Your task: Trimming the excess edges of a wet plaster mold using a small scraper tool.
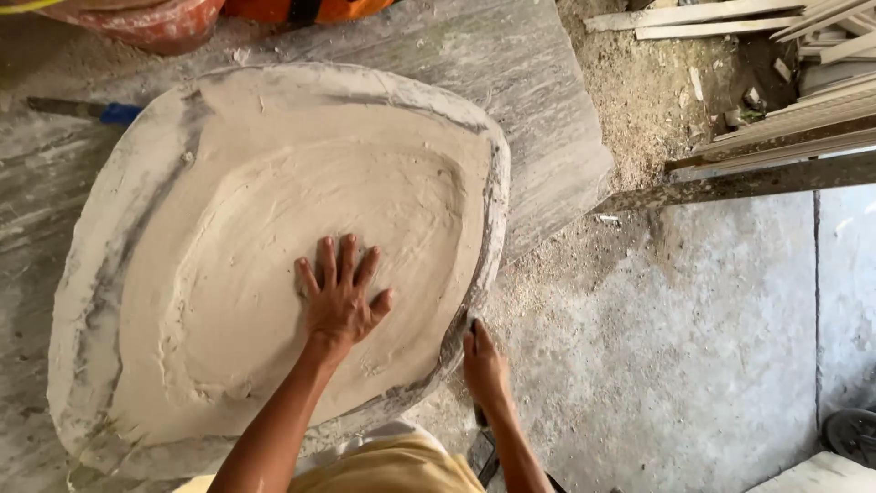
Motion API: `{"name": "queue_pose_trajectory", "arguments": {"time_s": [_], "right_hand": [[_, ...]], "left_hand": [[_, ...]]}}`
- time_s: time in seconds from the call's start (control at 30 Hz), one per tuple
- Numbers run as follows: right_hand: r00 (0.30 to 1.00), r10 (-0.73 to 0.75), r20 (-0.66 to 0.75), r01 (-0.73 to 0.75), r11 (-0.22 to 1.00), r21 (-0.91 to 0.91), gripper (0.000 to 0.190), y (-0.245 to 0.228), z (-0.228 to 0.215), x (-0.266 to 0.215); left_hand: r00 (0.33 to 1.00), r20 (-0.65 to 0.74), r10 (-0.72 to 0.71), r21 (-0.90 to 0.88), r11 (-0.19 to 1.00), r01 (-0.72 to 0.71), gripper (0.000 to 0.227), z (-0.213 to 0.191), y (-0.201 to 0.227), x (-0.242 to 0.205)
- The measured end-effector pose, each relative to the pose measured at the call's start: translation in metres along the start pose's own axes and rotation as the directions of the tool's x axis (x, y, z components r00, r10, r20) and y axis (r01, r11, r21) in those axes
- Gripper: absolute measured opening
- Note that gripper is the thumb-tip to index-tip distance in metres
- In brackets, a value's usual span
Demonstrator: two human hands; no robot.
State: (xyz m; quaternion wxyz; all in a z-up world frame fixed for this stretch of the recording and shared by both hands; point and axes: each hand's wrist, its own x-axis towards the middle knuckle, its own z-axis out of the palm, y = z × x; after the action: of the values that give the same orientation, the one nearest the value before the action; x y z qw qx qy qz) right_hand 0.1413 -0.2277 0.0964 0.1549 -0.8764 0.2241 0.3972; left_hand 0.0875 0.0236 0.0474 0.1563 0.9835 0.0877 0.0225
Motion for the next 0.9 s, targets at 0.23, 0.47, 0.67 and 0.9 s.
{"name": "queue_pose_trajectory", "arguments": {"time_s": [0.23, 0.47, 0.67, 0.9], "right_hand": [[0.942, -0.335, 0.02, 0.239, 0.712, 0.66, 0.049, -0.051, -0.091, 0.075], [0.996, -0.018, -0.084, 0.033, 0.982, 0.183, 0.056, 0.012, 0.004, -0.053], [0.998, 0.03, -0.053, -0.023, 0.992, 0.127, 0.056, 0.035, -0.007, -0.052], [0.994, 0.093, -0.052, -0.088, 0.992, 0.094, 0.057, 0.0, -0.014, -0.059]], "left_hand": [[1.0, -0.016, 0.022, 0.013, 1.0, -0.022, 0.073, -0.007, 0.0, 0.008], [0.998, -0.029, 0.058, -0.039, 0.997, -0.059, 0.071, -0.011, -0.006, 0.007], [0.997, 0.041, 0.067, -0.015, 0.998, -0.067, 0.072, -0.014, -0.006, 0.007], [0.994, 0.064, 0.091, -0.084, 0.993, -0.085, 0.075, -0.004, -0.013, 0.008]]}}
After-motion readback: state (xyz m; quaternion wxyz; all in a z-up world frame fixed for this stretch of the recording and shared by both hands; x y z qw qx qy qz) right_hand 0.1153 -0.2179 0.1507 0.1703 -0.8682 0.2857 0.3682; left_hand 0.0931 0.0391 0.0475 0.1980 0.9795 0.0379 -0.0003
